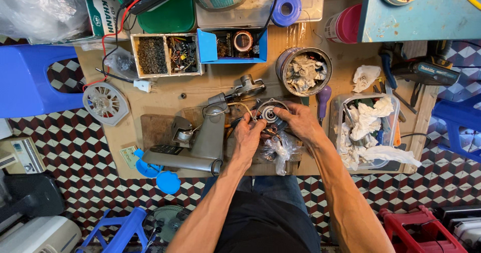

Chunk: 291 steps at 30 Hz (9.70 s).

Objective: The person works at a cluttered repair bench taking apart a small electric motor housing. They pull components from the housing by hand, use pliers to grip and pry parts, and turn the motor over to work on its other side.

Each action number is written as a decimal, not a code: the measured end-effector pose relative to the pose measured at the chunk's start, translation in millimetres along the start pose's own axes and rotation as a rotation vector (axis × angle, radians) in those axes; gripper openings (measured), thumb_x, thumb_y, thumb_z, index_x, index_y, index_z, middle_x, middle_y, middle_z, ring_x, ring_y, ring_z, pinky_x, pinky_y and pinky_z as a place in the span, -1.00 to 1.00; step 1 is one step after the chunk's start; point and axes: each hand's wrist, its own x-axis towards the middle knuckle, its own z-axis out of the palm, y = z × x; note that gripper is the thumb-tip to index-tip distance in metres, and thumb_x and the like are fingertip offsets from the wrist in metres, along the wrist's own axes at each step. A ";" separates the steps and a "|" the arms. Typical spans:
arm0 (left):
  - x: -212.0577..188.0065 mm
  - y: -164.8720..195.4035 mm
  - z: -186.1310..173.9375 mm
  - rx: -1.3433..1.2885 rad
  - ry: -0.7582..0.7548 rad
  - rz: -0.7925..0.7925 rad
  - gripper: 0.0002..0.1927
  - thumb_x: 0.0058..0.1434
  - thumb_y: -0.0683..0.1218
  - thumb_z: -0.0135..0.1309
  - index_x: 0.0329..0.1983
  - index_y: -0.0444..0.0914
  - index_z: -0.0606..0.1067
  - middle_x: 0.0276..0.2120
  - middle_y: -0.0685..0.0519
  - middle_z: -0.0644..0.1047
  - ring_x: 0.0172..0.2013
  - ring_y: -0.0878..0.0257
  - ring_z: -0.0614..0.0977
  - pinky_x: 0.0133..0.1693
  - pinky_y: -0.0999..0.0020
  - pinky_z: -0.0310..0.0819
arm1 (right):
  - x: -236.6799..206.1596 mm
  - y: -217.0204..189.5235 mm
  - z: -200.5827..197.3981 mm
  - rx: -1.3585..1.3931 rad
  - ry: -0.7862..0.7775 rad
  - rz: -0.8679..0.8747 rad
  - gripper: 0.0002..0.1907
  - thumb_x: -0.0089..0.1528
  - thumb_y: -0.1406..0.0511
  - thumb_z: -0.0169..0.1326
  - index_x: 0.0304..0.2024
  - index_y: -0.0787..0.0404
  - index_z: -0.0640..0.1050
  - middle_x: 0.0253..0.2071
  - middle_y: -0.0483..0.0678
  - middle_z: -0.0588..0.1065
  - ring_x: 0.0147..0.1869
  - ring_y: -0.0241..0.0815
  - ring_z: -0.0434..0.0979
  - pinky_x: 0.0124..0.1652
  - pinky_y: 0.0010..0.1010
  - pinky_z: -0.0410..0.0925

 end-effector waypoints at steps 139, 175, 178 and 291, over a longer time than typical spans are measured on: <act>-44.6 0.8 -37.7 -0.553 0.106 -0.337 -0.70 0.05 -0.12 0.31 -0.14 -0.25 0.58 -0.24 0.06 0.63 -0.23 0.26 0.65 -0.09 0.33 0.57 | -119.1 41.3 64.7 -0.777 0.512 -0.979 -0.50 0.13 0.44 0.08 0.16 0.37 0.47 0.20 0.18 0.44 0.28 0.11 0.44 0.23 -0.11 0.31; -96.8 -54.0 -20.5 -0.460 -0.206 -0.203 -0.77 0.22 -0.18 0.19 -0.04 -0.26 0.56 -0.13 0.08 0.64 -0.12 0.28 0.65 -0.06 0.34 0.56 | -235.4 174.5 9.1 0.191 0.846 -0.199 -0.59 0.33 0.29 0.01 0.23 0.25 0.46 0.00 -0.02 0.59 0.02 -0.23 0.60 -0.01 -0.40 0.46; -107.1 -53.8 -14.5 -0.432 -0.224 -0.190 -0.77 0.22 -0.17 0.18 -0.05 -0.25 0.56 -0.13 0.08 0.64 -0.13 0.28 0.65 -0.06 0.35 0.56 | -246.5 189.1 -20.3 0.234 0.911 -0.232 -0.59 0.39 0.27 -0.02 0.26 0.27 0.43 -0.02 0.04 0.63 0.05 -0.22 0.62 0.04 -0.39 0.43; -112.4 -54.6 8.5 -0.357 -0.211 -0.167 -0.80 0.20 -0.20 0.19 -0.10 -0.30 0.57 -0.15 0.03 0.64 -0.14 0.23 0.66 -0.07 0.35 0.60 | -192.1 144.0 -130.7 -0.456 0.735 -0.700 -0.70 0.36 0.34 -0.01 0.12 0.33 0.46 0.04 0.31 0.47 0.10 0.29 0.47 0.04 -0.06 0.35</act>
